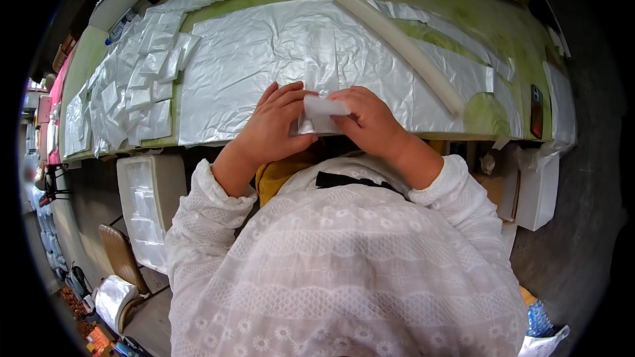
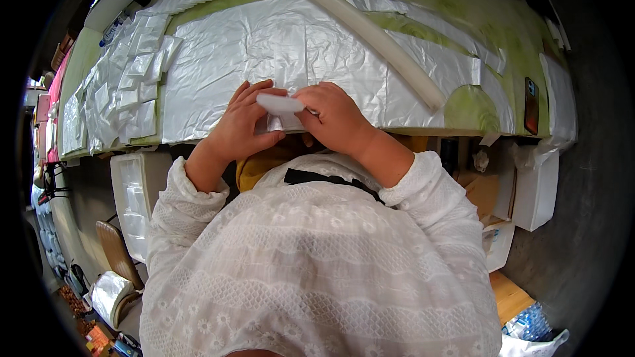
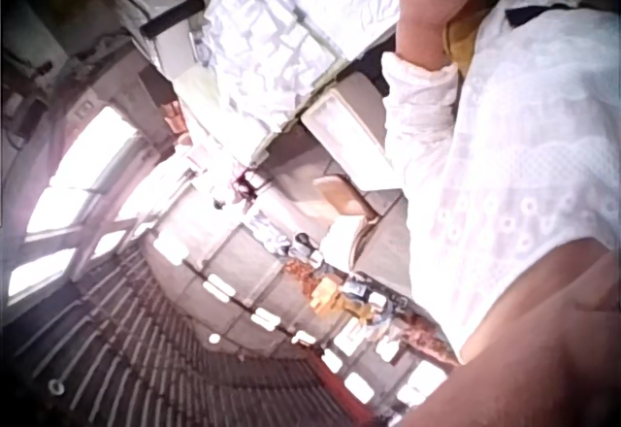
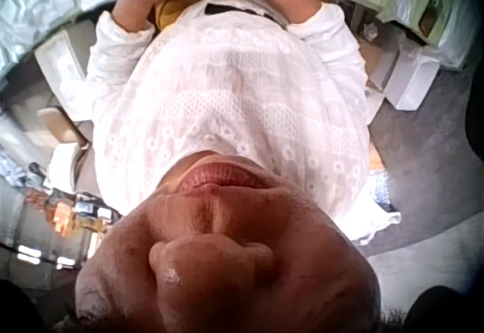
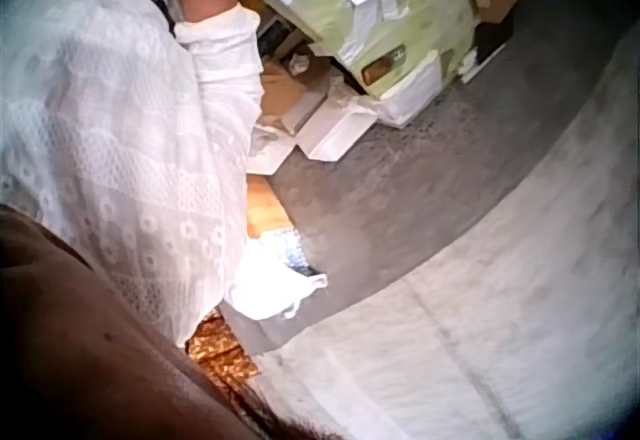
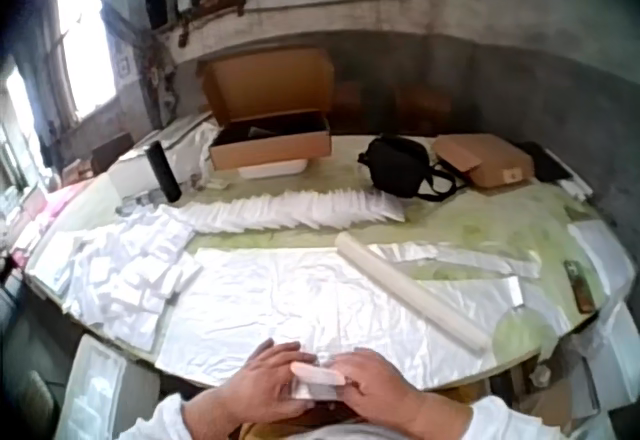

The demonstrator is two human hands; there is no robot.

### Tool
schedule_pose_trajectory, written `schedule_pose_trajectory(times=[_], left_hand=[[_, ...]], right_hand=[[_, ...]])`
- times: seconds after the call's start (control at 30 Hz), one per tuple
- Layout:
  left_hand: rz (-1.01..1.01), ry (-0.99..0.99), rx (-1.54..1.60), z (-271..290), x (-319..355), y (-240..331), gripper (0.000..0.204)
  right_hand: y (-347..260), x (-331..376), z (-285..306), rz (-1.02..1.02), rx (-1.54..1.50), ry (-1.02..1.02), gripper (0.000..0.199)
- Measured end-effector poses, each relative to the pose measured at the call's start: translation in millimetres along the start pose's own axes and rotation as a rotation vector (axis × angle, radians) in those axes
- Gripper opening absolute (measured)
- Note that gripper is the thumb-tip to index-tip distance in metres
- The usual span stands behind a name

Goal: The person repeatedly wraps small items in white plastic bags using a cylindrical rolling tool to smooth and seal the edges. The wrapped items are placed in a growing pile on the table. The person handles the items one at a time throughout the clip.

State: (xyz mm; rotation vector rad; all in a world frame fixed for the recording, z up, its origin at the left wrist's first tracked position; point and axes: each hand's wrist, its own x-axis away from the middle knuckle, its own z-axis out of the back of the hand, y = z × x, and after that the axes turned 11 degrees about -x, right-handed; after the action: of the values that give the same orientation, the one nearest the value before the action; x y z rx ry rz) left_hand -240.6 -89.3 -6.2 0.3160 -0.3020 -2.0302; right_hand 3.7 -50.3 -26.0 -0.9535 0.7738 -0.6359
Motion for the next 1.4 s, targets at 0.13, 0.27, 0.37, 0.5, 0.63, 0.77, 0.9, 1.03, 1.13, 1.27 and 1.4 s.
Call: schedule_pose_trajectory(times=[0.13, 0.27, 0.37, 0.5, 0.63, 0.77, 0.9, 1.03, 1.13, 1.27, 1.4], left_hand=[[0.157, 0.073, 0.03, -10, -13, -3, 0.048], [0.332, 0.235, 0.245, -21, -27, -5, 0.058], [0.327, 0.273, 0.231, -24, -30, -6, 0.066], [0.252, 0.287, 0.156, -32, -23, -13, 0.064], [0.195, 0.241, -0.041, -23, -13, -2, 0.066], [0.039, 0.342, -0.272, -15, -25, 7, 0.079], [0.051, 0.136, -0.26, -32, -39, 0, 0.093], [0.052, 0.02, -0.288, -30, -37, 0, 0.099], [-0.072, -0.049, -0.273, -23, -23, 9, 0.101], [-0.214, -0.104, -0.207, -21, -7, 30, 0.092], [-0.252, -0.095, -0.186, -18, -11, 33, 0.089]], right_hand=[[-1, -28, -2, -0.359, -0.212, 0.135, 0.028], [6, -64, 10, -0.665, -0.211, 0.062, 0.03], [9, -75, 14, -0.72, -0.119, 0.004, 0.027], [2, -84, 14, -0.736, 0.001, -0.1, 0.025], [-3, -91, 13, -0.738, 0.084, -0.159, 0.025], [1, -94, 12, -0.734, 0.083, -0.184, 0.024], [17, -90, 8, -0.581, 0.191, -0.138, 0.027], [7, -60, 3, -0.562, 0.099, 0.007, 0.035], [-19, -24, 6, -0.656, -0.147, -0.017, 0.037], [-45, 25, 12, -0.711, -0.166, -0.042, 0.032], [-25, 27, 17, 0.0, 0.22, 0.157, 0.023]])
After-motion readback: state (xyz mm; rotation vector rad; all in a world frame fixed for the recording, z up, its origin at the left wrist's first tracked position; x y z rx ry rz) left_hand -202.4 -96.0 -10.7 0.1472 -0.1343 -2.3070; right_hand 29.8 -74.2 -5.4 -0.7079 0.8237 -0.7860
